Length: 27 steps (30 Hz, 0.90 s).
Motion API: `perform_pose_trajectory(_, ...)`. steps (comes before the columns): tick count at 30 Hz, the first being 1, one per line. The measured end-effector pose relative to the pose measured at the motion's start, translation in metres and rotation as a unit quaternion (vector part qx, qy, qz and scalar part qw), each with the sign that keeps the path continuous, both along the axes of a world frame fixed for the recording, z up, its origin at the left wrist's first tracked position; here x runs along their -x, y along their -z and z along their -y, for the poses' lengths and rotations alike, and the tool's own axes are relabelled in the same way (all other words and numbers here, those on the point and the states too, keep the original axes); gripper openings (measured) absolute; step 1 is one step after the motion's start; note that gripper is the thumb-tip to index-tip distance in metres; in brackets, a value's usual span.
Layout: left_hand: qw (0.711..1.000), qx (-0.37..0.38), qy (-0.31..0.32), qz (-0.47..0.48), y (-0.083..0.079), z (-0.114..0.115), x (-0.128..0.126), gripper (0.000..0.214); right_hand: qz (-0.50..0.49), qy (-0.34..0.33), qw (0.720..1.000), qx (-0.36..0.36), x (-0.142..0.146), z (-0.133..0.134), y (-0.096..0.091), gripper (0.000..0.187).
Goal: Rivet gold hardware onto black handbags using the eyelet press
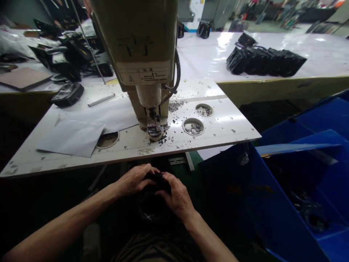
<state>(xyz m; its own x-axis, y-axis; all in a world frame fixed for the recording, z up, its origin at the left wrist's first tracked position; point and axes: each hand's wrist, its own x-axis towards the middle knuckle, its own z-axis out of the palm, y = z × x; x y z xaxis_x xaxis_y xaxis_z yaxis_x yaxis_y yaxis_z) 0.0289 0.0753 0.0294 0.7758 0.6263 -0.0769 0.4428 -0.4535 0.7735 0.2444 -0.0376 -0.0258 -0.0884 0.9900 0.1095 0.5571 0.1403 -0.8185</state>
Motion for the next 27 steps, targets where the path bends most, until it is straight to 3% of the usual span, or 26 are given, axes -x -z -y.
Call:
perform_pose_trajectory(8, 0.993, -0.024, 0.095, -0.058, 0.007, -0.017, 0.008, 0.036, -0.052, 0.023, 0.998, 0.041, 0.000, -0.012, 0.002, 0.051)
perform_pose_trajectory(13, 0.991, -0.005, 0.071, -0.113, 0.015, -0.018, 0.007, 0.029, -0.012, 0.010, 0.997, 0.080, -0.002, -0.019, 0.017, 0.057)
perform_pose_trajectory(17, 0.993, 0.000, 0.044, -0.111, 0.013, -0.017, 0.004, 0.027, -0.073, -0.009, 0.992, 0.105, 0.001, -0.019, 0.025, 0.060)
perform_pose_trajectory(21, 0.992, -0.037, 0.013, -0.119, -0.013, -0.017, 0.000, 0.025, -0.147, 0.022, 0.983, 0.112, 0.005, -0.021, 0.005, 0.058)
perform_pose_trajectory(27, 0.993, -0.026, -0.049, -0.108, -0.072, -0.030, -0.007, 0.031, -0.316, 0.013, 0.929, 0.191, 0.002, -0.041, -0.063, 0.054)
